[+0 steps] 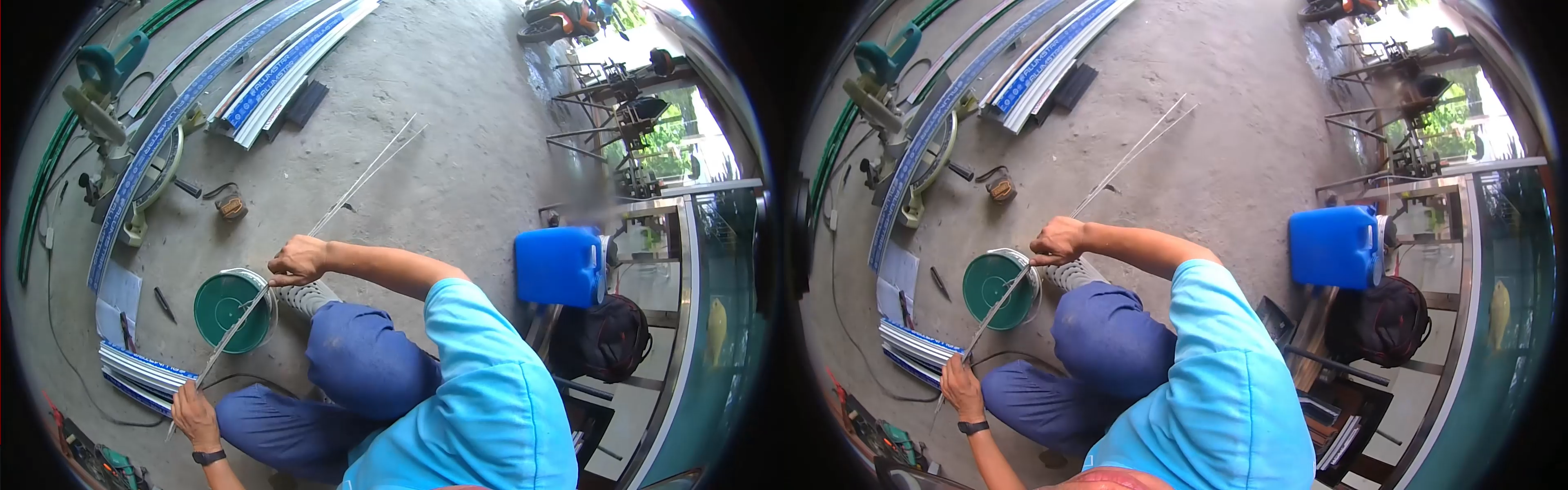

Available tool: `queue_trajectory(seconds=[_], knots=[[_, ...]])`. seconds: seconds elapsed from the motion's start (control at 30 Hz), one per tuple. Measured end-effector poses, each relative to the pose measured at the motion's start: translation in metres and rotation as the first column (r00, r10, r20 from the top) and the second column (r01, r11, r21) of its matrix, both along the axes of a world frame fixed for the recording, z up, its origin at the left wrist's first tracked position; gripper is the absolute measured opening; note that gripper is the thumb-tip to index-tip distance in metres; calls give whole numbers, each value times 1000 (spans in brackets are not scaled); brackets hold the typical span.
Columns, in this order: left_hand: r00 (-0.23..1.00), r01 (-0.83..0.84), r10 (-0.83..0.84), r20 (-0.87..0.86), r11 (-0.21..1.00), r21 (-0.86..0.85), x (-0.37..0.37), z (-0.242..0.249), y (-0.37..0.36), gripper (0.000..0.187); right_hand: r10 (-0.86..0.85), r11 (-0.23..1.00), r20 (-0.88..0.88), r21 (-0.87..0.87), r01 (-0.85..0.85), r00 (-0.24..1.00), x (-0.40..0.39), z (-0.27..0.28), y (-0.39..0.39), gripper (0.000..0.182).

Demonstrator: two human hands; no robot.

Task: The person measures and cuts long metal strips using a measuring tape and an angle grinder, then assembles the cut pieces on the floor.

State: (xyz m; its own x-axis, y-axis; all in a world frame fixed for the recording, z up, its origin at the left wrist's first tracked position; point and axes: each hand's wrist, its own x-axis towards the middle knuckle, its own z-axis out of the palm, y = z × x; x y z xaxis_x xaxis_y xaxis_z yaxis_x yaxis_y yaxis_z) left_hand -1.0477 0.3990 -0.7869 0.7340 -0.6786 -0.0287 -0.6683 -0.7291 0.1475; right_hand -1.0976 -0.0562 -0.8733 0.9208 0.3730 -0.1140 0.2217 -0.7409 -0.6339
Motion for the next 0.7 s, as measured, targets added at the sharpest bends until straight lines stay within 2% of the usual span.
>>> queue_trajectory(seconds=[0.07, 0.17, 0.23, 0.27, 0.3, 0.33, 0.37, 0.5, 0.6, 0.7], knots=[[999, -3, 3, -33, 1000, 19, -2, 2, -2, 28, 10, 998, -22, 58, -9, 1000, 0, 1, -4, 50], [998, -4, 6, -66, 1000, 31, -3, 2, -1, 28, 31, 996, 241, -89, -10, 970, -6, 12, -35, 41], [997, 8, -6, -75, 1000, 26, -2, 2, 1, 28, -93, 970, 203, -204, 135, 975, -21, -8, -71, 46], [997, 13, -11, -81, 1000, 23, -1, 2, 1, 29, -233, 920, 196, -274, 281, 953, -26, -29, -94, 45], [995, -5, 6, -99, 1000, 13, -1, 5, -2, 28, -356, 848, 218, -333, 412, 909, -31, -51, -120, 36], [993, -11, 13, -113, 1000, 15, 0, 6, -1, 28, -390, 771, 283, -420, 479, 876, -35, -68, -144, 27], [992, -15, 17, -129, 1000, 17, -1, 4, 1, 27, -396, 735, 206, -512, 443, 895, -39, -63, -160, 20], [990, -24, 25, -139, 1000, 6, -1, 6, -4, 26, -214, 765, 308, -538, 355, 927, -34, -69, -181, 12], [989, -21, 23, -145, 1000, 14, -1, 6, -2, 27, -133, 751, 179, -624, 217, 975, -31, -73, -192, 13], [991, -1, 5, -132, 1000, 31, 0, 4, 0, 28, -113, 787, 70, -603, 132, 991, -25, -66, -197, 15]])
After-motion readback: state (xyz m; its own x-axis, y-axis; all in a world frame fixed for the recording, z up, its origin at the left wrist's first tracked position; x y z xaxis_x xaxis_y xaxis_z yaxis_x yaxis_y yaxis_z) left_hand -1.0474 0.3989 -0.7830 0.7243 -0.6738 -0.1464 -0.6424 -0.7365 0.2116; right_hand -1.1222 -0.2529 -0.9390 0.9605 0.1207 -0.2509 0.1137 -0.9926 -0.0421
